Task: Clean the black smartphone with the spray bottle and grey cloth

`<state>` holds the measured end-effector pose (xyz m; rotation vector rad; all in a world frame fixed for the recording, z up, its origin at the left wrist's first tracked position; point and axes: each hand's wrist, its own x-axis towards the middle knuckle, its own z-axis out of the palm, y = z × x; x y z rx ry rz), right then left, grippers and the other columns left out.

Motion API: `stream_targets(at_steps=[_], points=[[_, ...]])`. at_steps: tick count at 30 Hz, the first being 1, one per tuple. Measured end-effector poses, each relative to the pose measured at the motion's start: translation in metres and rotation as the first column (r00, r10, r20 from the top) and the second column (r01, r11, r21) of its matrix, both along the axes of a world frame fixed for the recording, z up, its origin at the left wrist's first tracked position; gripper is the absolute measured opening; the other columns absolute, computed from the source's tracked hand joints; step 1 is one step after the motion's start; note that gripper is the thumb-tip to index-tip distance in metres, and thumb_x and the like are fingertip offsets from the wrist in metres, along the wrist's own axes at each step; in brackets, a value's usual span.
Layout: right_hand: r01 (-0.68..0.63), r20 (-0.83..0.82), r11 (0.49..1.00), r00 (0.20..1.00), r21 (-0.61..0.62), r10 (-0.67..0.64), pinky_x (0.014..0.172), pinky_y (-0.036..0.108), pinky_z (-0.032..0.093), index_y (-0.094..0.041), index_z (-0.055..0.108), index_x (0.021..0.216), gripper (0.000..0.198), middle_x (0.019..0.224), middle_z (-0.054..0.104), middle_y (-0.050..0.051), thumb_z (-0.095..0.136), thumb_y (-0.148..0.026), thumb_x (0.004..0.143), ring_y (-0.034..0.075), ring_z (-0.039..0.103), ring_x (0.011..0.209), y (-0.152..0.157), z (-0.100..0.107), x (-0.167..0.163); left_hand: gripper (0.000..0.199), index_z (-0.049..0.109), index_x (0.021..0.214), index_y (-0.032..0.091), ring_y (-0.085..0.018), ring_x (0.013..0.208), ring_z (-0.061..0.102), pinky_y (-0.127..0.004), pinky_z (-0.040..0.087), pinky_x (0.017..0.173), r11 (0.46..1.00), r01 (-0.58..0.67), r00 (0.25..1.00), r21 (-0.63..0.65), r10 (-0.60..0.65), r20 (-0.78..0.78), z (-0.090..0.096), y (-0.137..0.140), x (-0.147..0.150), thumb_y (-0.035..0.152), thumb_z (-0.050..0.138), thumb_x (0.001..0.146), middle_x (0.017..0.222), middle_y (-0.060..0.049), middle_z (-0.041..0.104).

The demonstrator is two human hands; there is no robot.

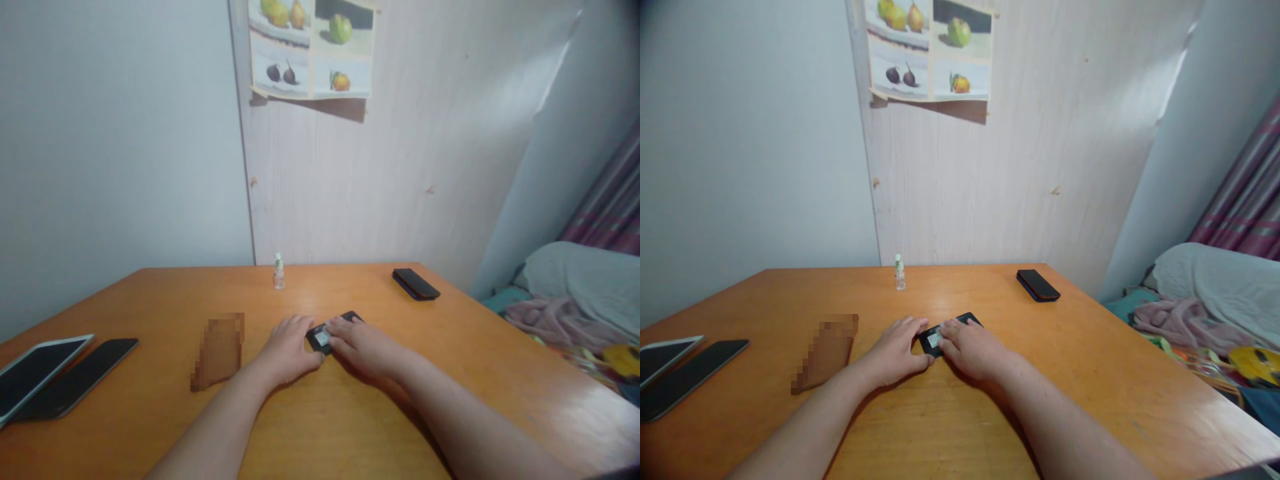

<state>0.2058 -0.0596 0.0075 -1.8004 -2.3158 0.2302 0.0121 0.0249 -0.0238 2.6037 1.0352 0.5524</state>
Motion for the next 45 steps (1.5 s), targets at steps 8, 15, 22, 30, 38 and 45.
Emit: stream_targets(at_steps=[8, 15, 22, 30, 38, 45], points=[[0.007, -0.006, 1.000, 1.000, 0.011, -0.007, 0.115, 0.046, 0.026, -0.021, 0.055, 0.135, 0.047, 0.144, 0.054, 0.010, 0.029, -0.041, 0.102, 0.026, 0.045, 0.135, 0.002, -0.004, -0.004, 0.074, 0.047, 0.136, 0.019, -0.031, 0.119, 0.055, -0.040, 0.045, 0.100, 0.999, -0.032, 0.999, -0.015, 0.032, 0.015, -0.005, 0.000, 0.002, 0.042, 0.067, 0.068, 0.131, -0.012, 0.059], [0.113, 0.027, 0.994, 0.993, -0.013, -0.112, 0.118, 0.054, 0.017, -0.019, 0.047, 0.144, 0.052, 0.152, 0.043, 0.011, 0.026, -0.041, 0.103, 0.026, 0.035, 0.142, 0.017, -0.015, 0.014, 0.078, 0.044, 0.138, 0.020, -0.032, 0.122, 0.054, -0.041, 0.045, 0.100, 0.998, -0.046, 0.999, -0.037, 0.047, 0.026, -0.002, -0.004, 0.001, 0.043, 0.067, 0.067, 0.135, -0.012, 0.058], [0.084, 0.063, 0.996, 0.994, -0.009, -0.084, 0.118, 0.053, 0.018, -0.019, 0.046, 0.144, 0.051, 0.152, 0.042, 0.012, 0.030, -0.042, 0.101, 0.027, 0.034, 0.143, 0.012, -0.014, 0.005, 0.080, 0.043, 0.140, 0.020, -0.033, 0.125, 0.052, -0.043, 0.044, 0.103, 0.999, -0.037, 0.999, -0.030, 0.038, 0.024, -0.003, -0.004, 0.001, 0.044, 0.066, 0.067, 0.137, -0.012, 0.056], [0.101, 0.051, 0.994, 0.994, -0.033, -0.099, 0.118, 0.056, 0.011, -0.020, 0.045, 0.146, 0.051, 0.153, 0.041, 0.010, 0.028, -0.040, 0.102, 0.027, 0.032, 0.144, 0.018, -0.016, 0.004, 0.084, 0.040, 0.142, 0.020, -0.034, 0.123, 0.053, -0.042, 0.046, 0.099, 0.997, -0.065, 0.998, -0.045, 0.066, 0.021, -0.002, -0.006, 0.003, 0.043, 0.067, 0.065, 0.136, -0.012, 0.057], [-0.071, -0.013, 0.995, 0.997, -0.067, 0.070, 0.118, 0.058, 0.009, -0.028, 0.040, 0.148, 0.051, 0.156, 0.037, 0.006, 0.023, -0.043, 0.103, 0.025, 0.027, 0.146, 0.016, -0.012, -0.011, 0.081, 0.040, 0.141, 0.020, -0.034, 0.125, 0.052, -0.044, 0.043, 0.103, 0.996, -0.062, 0.997, -0.067, 0.065, 0.037, 0.001, -0.008, 0.002, 0.042, 0.065, 0.068, 0.139, -0.013, 0.055], [0.330, 0.184, 0.944, 0.928, 0.002, -0.325, 0.112, 0.068, 0.011, -0.017, 0.048, 0.142, 0.050, 0.149, 0.046, 0.016, 0.027, -0.039, 0.102, 0.032, 0.037, 0.141, 0.026, -0.020, 0.029, 0.093, 0.035, 0.146, 0.017, -0.035, 0.128, 0.049, -0.044, 0.043, 0.104, 0.996, -0.059, 0.998, -0.073, 0.060, 0.022, 0.002, -0.007, 0.002, 0.045, 0.069, 0.064, 0.140, -0.013, 0.054]])
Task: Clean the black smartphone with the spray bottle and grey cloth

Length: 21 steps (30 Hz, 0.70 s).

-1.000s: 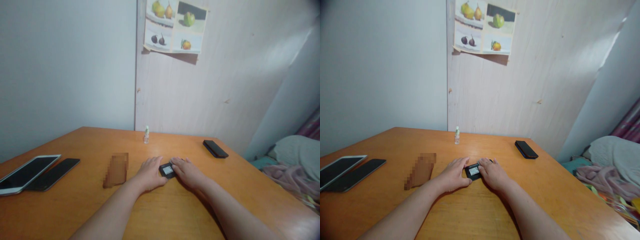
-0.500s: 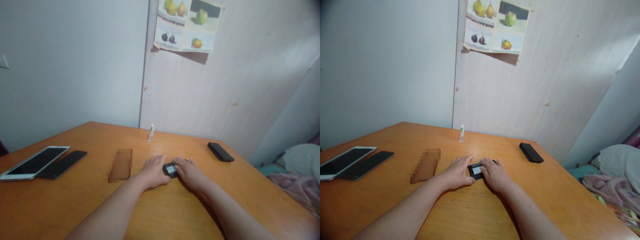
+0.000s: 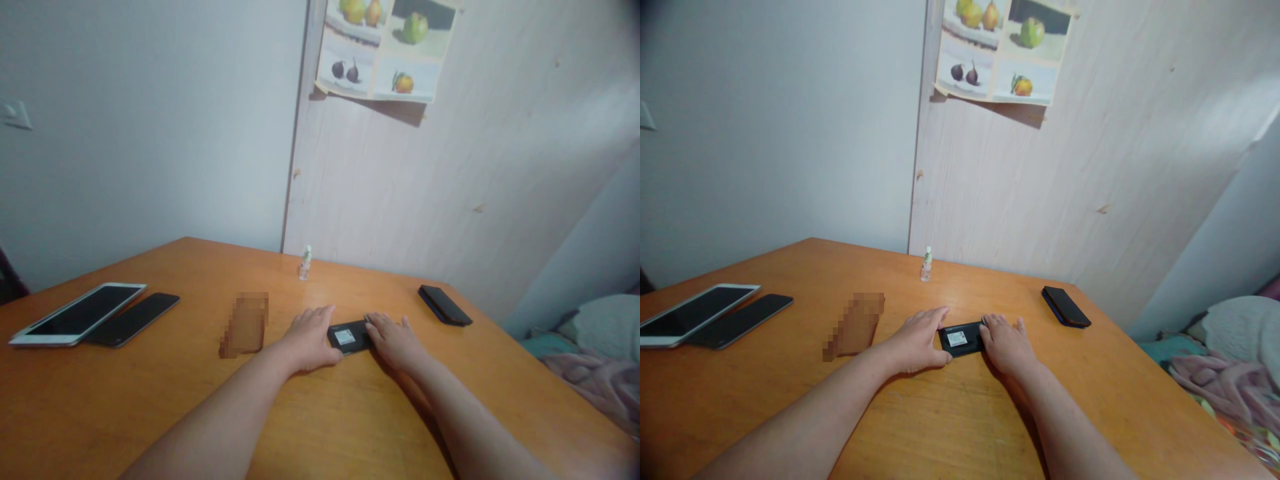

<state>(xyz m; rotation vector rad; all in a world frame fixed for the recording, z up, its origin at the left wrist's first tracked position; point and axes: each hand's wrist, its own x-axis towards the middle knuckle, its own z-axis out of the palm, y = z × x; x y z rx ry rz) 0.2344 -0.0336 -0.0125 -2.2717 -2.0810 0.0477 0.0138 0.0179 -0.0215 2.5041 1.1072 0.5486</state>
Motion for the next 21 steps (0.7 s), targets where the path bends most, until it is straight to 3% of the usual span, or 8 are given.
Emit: stream_targets(at_steps=[3, 7, 9, 12, 14, 19, 21], points=[[-0.135, -0.031, 0.991, 0.990, 0.011, 0.136, 0.116, 0.060, 0.015, -0.015, 0.048, 0.142, 0.050, 0.150, 0.044, 0.016, 0.030, -0.038, 0.101, 0.029, 0.035, 0.142, -0.006, 0.000, -0.016, 0.090, 0.037, 0.144, 0.017, -0.036, 0.124, 0.052, -0.045, 0.044, 0.102, 1.000, 0.001, 1.000, 0.010, -0.001, 0.008, -0.002, 0.000, 0.001, 0.046, 0.068, 0.065, 0.138, -0.014, 0.055], [-0.409, -0.134, 0.912, 0.902, 0.035, 0.409, 0.119, 0.050, 0.018, -0.021, 0.044, 0.146, 0.051, 0.153, 0.042, 0.009, 0.028, -0.039, 0.102, 0.025, 0.034, 0.143, -0.014, -0.001, -0.036, 0.080, 0.041, 0.139, 0.020, -0.034, 0.122, 0.053, -0.045, 0.044, 0.101, 1.000, -0.006, 1.000, 0.003, 0.006, 0.029, -0.002, -0.002, 0.001, 0.045, 0.065, 0.066, 0.137, -0.013, 0.056], [-0.377, -0.118, 0.925, 0.918, 0.043, 0.379, 0.118, 0.053, 0.020, -0.023, 0.050, 0.143, 0.050, 0.150, 0.046, 0.008, 0.029, -0.041, 0.101, 0.026, 0.039, 0.141, -0.011, -0.005, -0.025, 0.084, 0.040, 0.139, 0.021, -0.034, 0.122, 0.052, -0.045, 0.044, 0.102, 1.000, 0.008, 1.000, -0.004, -0.008, 0.024, -0.001, -0.004, 0.000, 0.047, 0.067, 0.064, 0.137, -0.012, 0.055], [-0.147, -0.031, 0.986, 0.988, 0.083, 0.150, 0.114, 0.063, 0.019, -0.022, 0.053, 0.139, 0.051, 0.146, 0.051, 0.010, 0.027, -0.041, 0.100, 0.031, 0.043, 0.138, 0.000, -0.018, 0.003, 0.089, 0.038, 0.140, 0.022, -0.035, 0.122, 0.051, -0.046, 0.043, 0.102, 1.000, 0.002, 1.000, -0.018, -0.002, 0.003, 0.000, -0.006, 0.000, 0.051, 0.068, 0.061, 0.138, -0.012, 0.054], [-0.082, -0.007, 0.994, 0.997, 0.065, 0.083, 0.113, 0.065, 0.019, -0.019, 0.052, 0.140, 0.053, 0.147, 0.049, 0.013, 0.026, -0.041, 0.099, 0.032, 0.044, 0.136, 0.005, -0.026, 0.012, 0.089, 0.038, 0.139, 0.023, -0.036, 0.122, 0.051, -0.047, 0.042, 0.101, 1.000, -0.007, 1.000, -0.026, 0.007, -0.013, 0.001, -0.008, 0.001, 0.052, 0.068, 0.061, 0.139, -0.012, 0.053], [-0.337, -0.093, 0.939, 0.935, 0.074, 0.343, 0.118, 0.057, 0.017, -0.024, 0.050, 0.142, 0.054, 0.150, 0.046, 0.007, 0.029, -0.046, 0.098, 0.029, 0.036, 0.142, -0.002, -0.027, -0.015, 0.083, 0.040, 0.136, 0.024, -0.035, 0.121, 0.051, -0.048, 0.042, 0.100, 0.999, -0.039, 0.999, -0.035, 0.039, -0.009, -0.001, -0.011, 0.004, 0.053, 0.065, 0.063, 0.135, -0.012, 0.055], [-0.373, -0.124, 0.926, 0.918, 0.062, 0.378, 0.119, 0.055, 0.016, -0.026, 0.050, 0.143, 0.053, 0.150, 0.046, 0.005, 0.029, -0.047, 0.098, 0.027, 0.036, 0.142, -0.002, -0.026, -0.018, 0.081, 0.042, 0.135, 0.024, -0.035, 0.120, 0.051, -0.048, 0.042, 0.099, 0.998, -0.042, 0.999, -0.041, 0.041, -0.026, 0.000, -0.013, 0.005, 0.054, 0.065, 0.064, 0.133, -0.012, 0.055]])
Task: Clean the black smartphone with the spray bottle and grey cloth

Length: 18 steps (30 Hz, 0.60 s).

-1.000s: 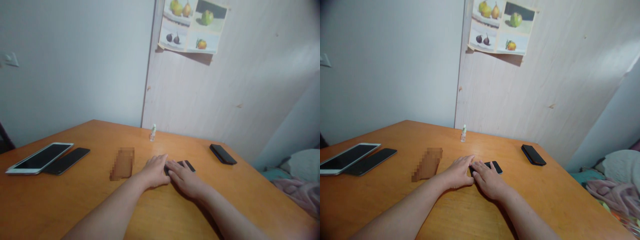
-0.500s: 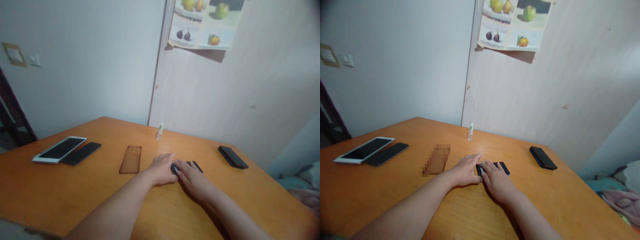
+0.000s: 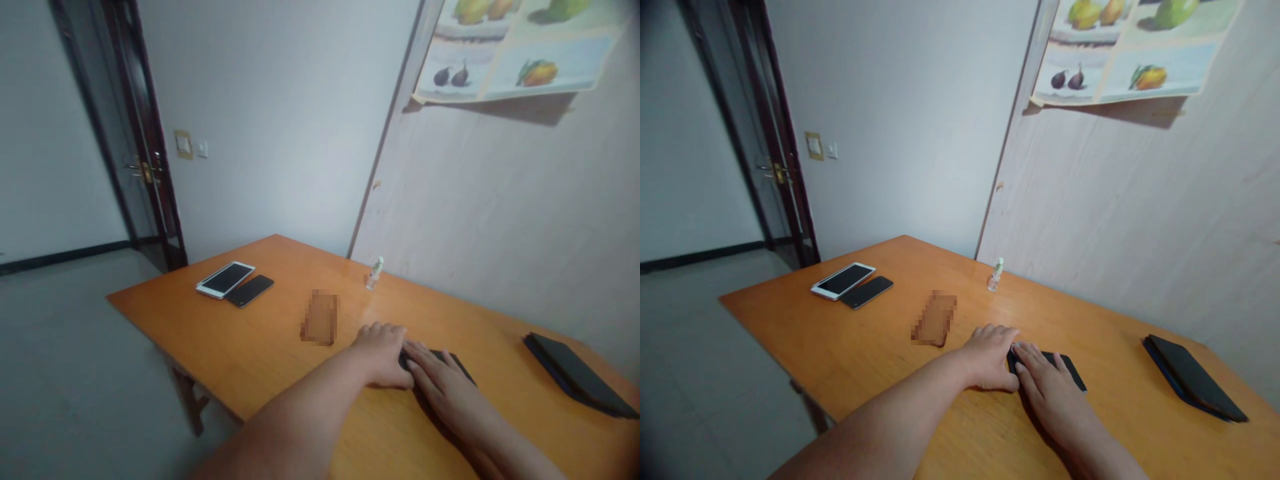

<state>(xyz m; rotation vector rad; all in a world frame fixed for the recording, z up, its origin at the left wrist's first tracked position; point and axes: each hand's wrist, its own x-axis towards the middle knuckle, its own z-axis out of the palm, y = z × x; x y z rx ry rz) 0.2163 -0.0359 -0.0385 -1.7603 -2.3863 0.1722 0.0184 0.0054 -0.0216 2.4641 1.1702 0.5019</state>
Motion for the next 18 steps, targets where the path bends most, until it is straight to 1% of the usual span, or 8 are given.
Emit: stream_targets(at_steps=[1, 3, 5, 8, 10, 13, 15, 18], points=[[0.028, 0.006, 1.000, 1.000, -0.004, -0.028, 0.119, 0.056, 0.016, -0.026, 0.050, 0.142, 0.054, 0.149, 0.047, 0.005, 0.028, -0.047, 0.098, 0.027, 0.037, 0.142, 0.002, -0.001, 0.005, 0.080, 0.043, 0.134, 0.024, -0.035, 0.119, 0.051, -0.048, 0.043, 0.098, 1.000, 0.002, 1.000, -0.002, -0.002, -0.013, 0.001, 0.000, 0.000, 0.055, 0.065, 0.064, 0.132, -0.012, 0.056], [0.145, 0.052, 0.989, 0.988, 0.014, -0.146, 0.116, 0.061, 0.017, -0.024, 0.051, 0.141, 0.055, 0.148, 0.049, 0.007, 0.028, -0.047, 0.097, 0.030, 0.037, 0.141, 0.008, -0.006, 0.024, 0.078, 0.046, 0.132, 0.023, -0.034, 0.118, 0.051, -0.048, 0.043, 0.097, 1.000, 0.012, 0.999, -0.002, -0.012, -0.040, 0.002, -0.001, -0.001, 0.056, 0.065, 0.064, 0.131, -0.012, 0.056], [0.219, 0.116, 0.975, 0.968, 0.031, -0.222, 0.113, 0.066, 0.021, -0.022, 0.049, 0.142, 0.057, 0.150, 0.046, 0.009, 0.025, -0.044, 0.096, 0.032, 0.035, 0.142, 0.014, -0.013, 0.044, 0.074, 0.051, 0.128, 0.024, -0.034, 0.116, 0.051, -0.047, 0.044, 0.096, 1.000, 0.019, 0.998, 0.005, -0.019, -0.057, 0.004, -0.002, -0.002, 0.058, 0.064, 0.064, 0.128, -0.012, 0.056], [0.205, 0.163, 0.976, 0.963, 0.073, -0.214, 0.112, 0.065, 0.022, -0.017, 0.050, 0.142, 0.058, 0.150, 0.044, 0.011, 0.024, -0.042, 0.096, 0.033, 0.035, 0.142, 0.016, -0.021, 0.052, 0.068, 0.057, 0.120, 0.023, -0.034, 0.114, 0.052, -0.046, 0.044, 0.095, 1.000, -0.001, 0.997, 0.025, 0.002, -0.076, 0.006, -0.003, -0.005, 0.061, 0.063, 0.064, 0.123, -0.013, 0.057], [0.127, 0.142, 0.988, 0.980, 0.082, -0.138, 0.115, 0.060, 0.023, -0.019, 0.049, 0.143, 0.058, 0.150, 0.045, 0.009, 0.025, -0.044, 0.096, 0.030, 0.035, 0.142, 0.012, -0.022, 0.042, 0.064, 0.061, 0.114, 0.023, -0.034, 0.114, 0.052, -0.046, 0.044, 0.095, 0.999, -0.027, 0.995, 0.026, 0.029, -0.096, 0.007, -0.003, -0.006, 0.064, 0.061, 0.064, 0.121, -0.013, 0.058], [0.007, 0.075, 0.999, 0.997, 0.049, -0.011, 0.118, 0.051, 0.025, -0.024, 0.048, 0.144, 0.057, 0.151, 0.044, 0.005, 0.028, -0.049, 0.097, 0.026, 0.036, 0.142, 0.009, -0.021, 0.029, 0.061, 0.063, 0.109, 0.023, -0.034, 0.113, 0.052, -0.046, 0.044, 0.096, 0.999, -0.036, 0.993, 0.020, 0.038, -0.112, 0.008, -0.005, -0.008, 0.066, 0.059, 0.066, 0.119, -0.012, 0.059], [0.046, 0.046, 0.998, 0.998, 0.049, -0.048, 0.117, 0.055, 0.025, -0.024, 0.049, 0.143, 0.056, 0.150, 0.045, 0.005, 0.030, -0.048, 0.096, 0.028, 0.036, 0.142, 0.011, -0.021, 0.033, 0.062, 0.063, 0.110, 0.022, -0.033, 0.113, 0.052, -0.045, 0.044, 0.096, 0.999, -0.037, 0.993, 0.020, 0.039, -0.109, 0.007, -0.005, -0.007, 0.065, 0.059, 0.066, 0.119, -0.012, 0.059], [0.196, 0.003, 0.979, 0.980, 0.055, -0.197, 0.114, 0.059, 0.029, -0.021, 0.053, 0.139, 0.056, 0.145, 0.052, 0.009, 0.030, -0.043, 0.094, 0.031, 0.044, 0.137, 0.019, -0.022, 0.053, 0.065, 0.061, 0.112, 0.022, -0.033, 0.115, 0.051, -0.045, 0.043, 0.097, 0.998, -0.058, 0.993, 0.000, 0.058, -0.104, 0.006, -0.003, -0.004, 0.063, 0.063, 0.062, 0.120, -0.012, 0.058]])
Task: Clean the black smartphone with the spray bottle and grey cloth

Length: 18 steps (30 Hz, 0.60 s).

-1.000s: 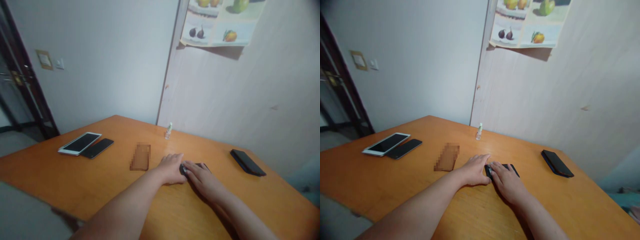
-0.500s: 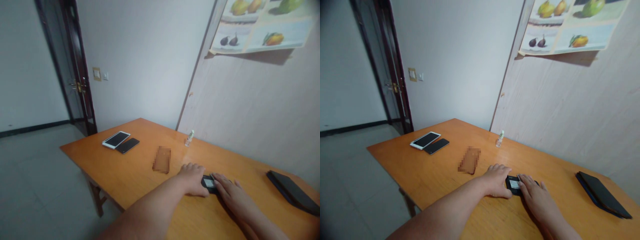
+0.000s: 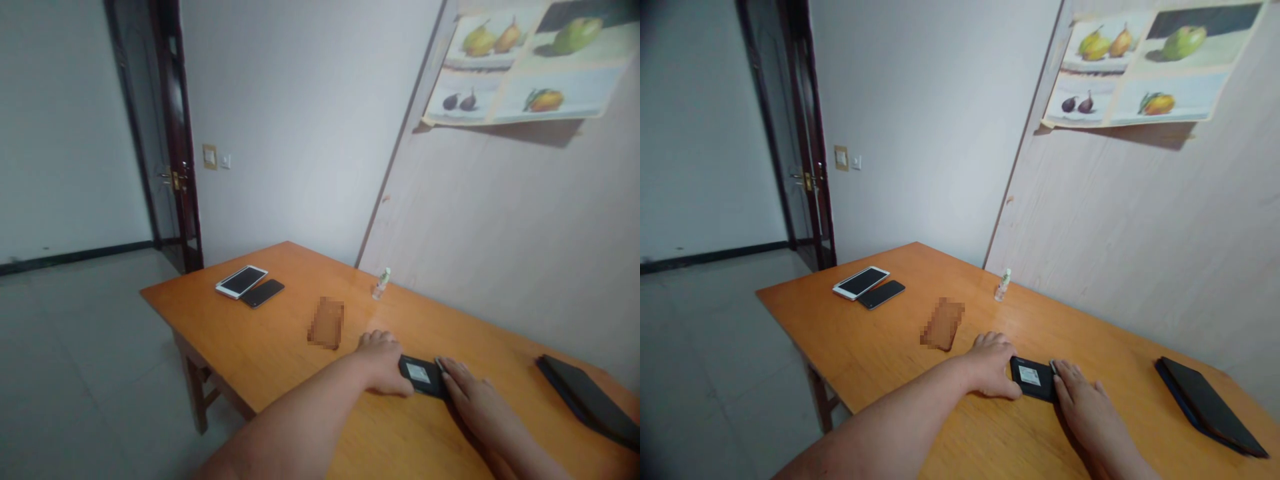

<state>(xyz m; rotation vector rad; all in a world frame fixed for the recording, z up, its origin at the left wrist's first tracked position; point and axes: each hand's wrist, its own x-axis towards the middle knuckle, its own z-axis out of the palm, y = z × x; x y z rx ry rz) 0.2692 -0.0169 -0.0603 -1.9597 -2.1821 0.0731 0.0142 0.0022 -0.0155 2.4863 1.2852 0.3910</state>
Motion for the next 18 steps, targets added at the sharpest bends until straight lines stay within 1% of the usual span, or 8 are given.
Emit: stream_targets(at_steps=[2, 5, 8, 11, 12, 14, 16, 18], points=[[0.038, -0.047, 0.999, 0.998, 0.004, -0.037, 0.112, 0.050, 0.036, -0.018, 0.056, 0.136, 0.056, 0.140, 0.057, 0.011, 0.029, -0.042, 0.093, 0.029, 0.052, 0.130, 0.005, 0.001, 0.011, 0.068, 0.060, 0.112, 0.021, -0.033, 0.115, 0.051, -0.045, 0.043, 0.097, 0.999, -0.019, 1.000, -0.026, 0.020, 0.007, 0.000, 0.001, 0.002, 0.062, 0.066, 0.059, 0.120, -0.012, 0.058], [0.019, -0.120, 0.999, 0.993, 0.037, -0.015, 0.107, 0.041, 0.043, -0.015, 0.062, 0.128, 0.055, 0.132, 0.063, 0.012, 0.031, -0.043, 0.092, 0.027, 0.060, 0.122, 0.009, 0.005, 0.014, 0.072, 0.056, 0.114, 0.019, -0.033, 0.114, 0.052, -0.045, 0.044, 0.096, 0.998, -0.039, 0.999, -0.052, 0.041, 0.031, 0.000, -0.001, 0.003, 0.059, 0.068, 0.055, 0.121, -0.013, 0.057], [0.048, -0.208, 0.993, 0.978, 0.107, -0.025, 0.105, 0.042, 0.045, -0.015, 0.067, 0.119, 0.053, 0.125, 0.067, 0.013, 0.036, -0.045, 0.089, 0.029, 0.061, 0.119, 0.011, 0.010, 0.013, 0.074, 0.051, 0.118, 0.021, -0.032, 0.113, 0.053, -0.045, 0.044, 0.096, 0.997, -0.047, 0.996, -0.053, 0.051, 0.073, 0.000, -0.006, 0.003, 0.054, 0.070, 0.055, 0.121, -0.012, 0.058], [0.157, -0.379, 0.977, 0.921, 0.142, -0.093, 0.107, 0.046, 0.043, -0.015, 0.068, 0.114, 0.050, 0.122, 0.069, 0.014, 0.042, -0.048, 0.087, 0.032, 0.060, 0.120, 0.013, 0.013, 0.017, 0.072, 0.045, 0.120, 0.024, -0.031, 0.111, 0.057, -0.045, 0.045, 0.095, 0.998, -0.043, 0.994, -0.036, 0.046, 0.103, 0.001, -0.011, 0.003, 0.049, 0.070, 0.058, 0.116, -0.009, 0.061], [0.185, -0.461, 0.975, 0.881, 0.121, -0.110, 0.107, 0.047, 0.043, -0.016, 0.068, 0.114, 0.049, 0.121, 0.069, 0.014, 0.044, -0.049, 0.086, 0.033, 0.059, 0.120, 0.013, 0.013, 0.020, 0.071, 0.044, 0.121, 0.025, -0.031, 0.108, 0.059, -0.044, 0.045, 0.093, 0.999, -0.041, 0.993, -0.032, 0.044, 0.106, 0.001, -0.012, 0.003, 0.047, 0.070, 0.059, 0.114, -0.009, 0.062], [0.192, -0.640, 0.981, 0.759, 0.042, -0.121, 0.106, 0.045, 0.044, -0.017, 0.066, 0.114, 0.047, 0.120, 0.070, 0.013, 0.050, -0.050, 0.085, 0.033, 0.059, 0.121, 0.014, 0.013, 0.024, 0.071, 0.042, 0.122, 0.025, -0.031, 0.102, 0.062, -0.043, 0.048, 0.088, 0.999, -0.033, 0.993, -0.034, 0.036, 0.112, 0.000, -0.012, 0.004, 0.045, 0.070, 0.061, 0.110, -0.009, 0.064], [0.151, -0.792, 0.988, 0.598, -0.041, -0.124, 0.103, 0.042, 0.048, -0.018, 0.065, 0.113, 0.045, 0.118, 0.071, 0.013, 0.055, -0.050, 0.083, 0.032, 0.061, 0.119, 0.014, 0.012, 0.024, 0.069, 0.041, 0.123, 0.024, -0.030, 0.096, 0.064, -0.039, 0.050, 0.080, 0.998, -0.020, 0.990, -0.056, 0.027, 0.137, -0.003, -0.011, 0.004, 0.041, 0.069, 0.063, 0.107, -0.009, 0.065], [0.100, -0.891, 0.990, 0.434, -0.099, -0.133, 0.098, 0.038, 0.052, -0.019, 0.065, 0.112, 0.042, 0.115, 0.071, 0.013, 0.059, -0.048, 0.082, 0.030, 0.064, 0.114, 0.013, 0.011, 0.021, 0.069, 0.041, 0.125, 0.024, -0.028, 0.090, 0.065, -0.035, 0.050, 0.071, 0.995, -0.023, 0.977, -0.098, 0.043, 0.207, -0.008, -0.008, 0.004, 0.034, 0.069, 0.062, 0.105, -0.009, 0.066]])
